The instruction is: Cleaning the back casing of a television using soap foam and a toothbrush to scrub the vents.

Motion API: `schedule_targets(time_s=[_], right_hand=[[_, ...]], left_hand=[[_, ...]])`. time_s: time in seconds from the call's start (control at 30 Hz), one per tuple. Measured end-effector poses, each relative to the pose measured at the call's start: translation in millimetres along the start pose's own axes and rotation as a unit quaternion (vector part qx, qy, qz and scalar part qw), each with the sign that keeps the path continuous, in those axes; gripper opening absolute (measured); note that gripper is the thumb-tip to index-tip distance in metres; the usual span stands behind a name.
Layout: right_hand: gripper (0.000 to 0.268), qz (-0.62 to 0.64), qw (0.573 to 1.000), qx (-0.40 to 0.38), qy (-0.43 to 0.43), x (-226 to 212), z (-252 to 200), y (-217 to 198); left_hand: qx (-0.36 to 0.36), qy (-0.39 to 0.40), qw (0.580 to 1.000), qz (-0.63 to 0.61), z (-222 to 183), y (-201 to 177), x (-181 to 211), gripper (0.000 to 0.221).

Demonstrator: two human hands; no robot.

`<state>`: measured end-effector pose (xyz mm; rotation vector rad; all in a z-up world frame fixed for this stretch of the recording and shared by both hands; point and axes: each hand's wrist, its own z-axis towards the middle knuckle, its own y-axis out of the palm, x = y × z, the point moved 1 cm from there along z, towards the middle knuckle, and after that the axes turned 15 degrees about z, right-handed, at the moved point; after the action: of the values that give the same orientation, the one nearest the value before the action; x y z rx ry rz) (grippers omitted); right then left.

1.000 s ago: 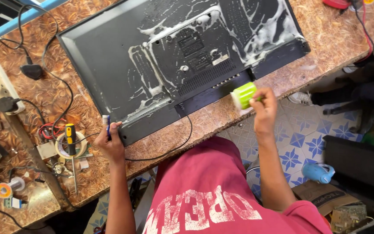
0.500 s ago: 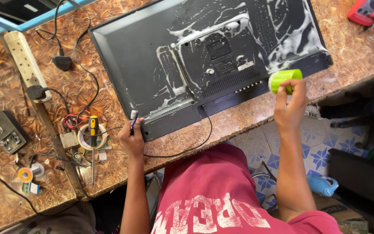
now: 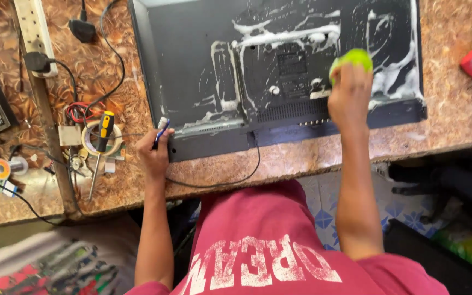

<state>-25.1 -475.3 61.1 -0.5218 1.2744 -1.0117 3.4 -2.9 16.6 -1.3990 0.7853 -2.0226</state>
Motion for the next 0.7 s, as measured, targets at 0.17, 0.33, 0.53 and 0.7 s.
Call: schedule_targets(time_s=[0.17,0.33,0.53,0.7], right_hand=[[0.020,0.111,0.985,-0.027,0.130,6.6,-31.2,-27.1],[0.019,0.190,0.979,0.023,0.064,22.1,26.6,-8.6],[0.028,0.118,0.992,0.040,0.000,25.4,89.4,17.1],[0.015,0.365,0.914,0.088,0.154,34.9,88.0,1.1]], left_hand=[[-0.004,-0.007,1.000,-0.002,-2.1,0.7,-1.5,0.024],[-0.010,-0.012,1.000,0.015,1.1,1.3,0.5,0.024],[-0.001,-0.023,0.999,0.023,0.3,1.5,1.9,0.027],[-0.014,-0.065,0.998,0.002,-1.2,2.5,-1.6,0.034]])
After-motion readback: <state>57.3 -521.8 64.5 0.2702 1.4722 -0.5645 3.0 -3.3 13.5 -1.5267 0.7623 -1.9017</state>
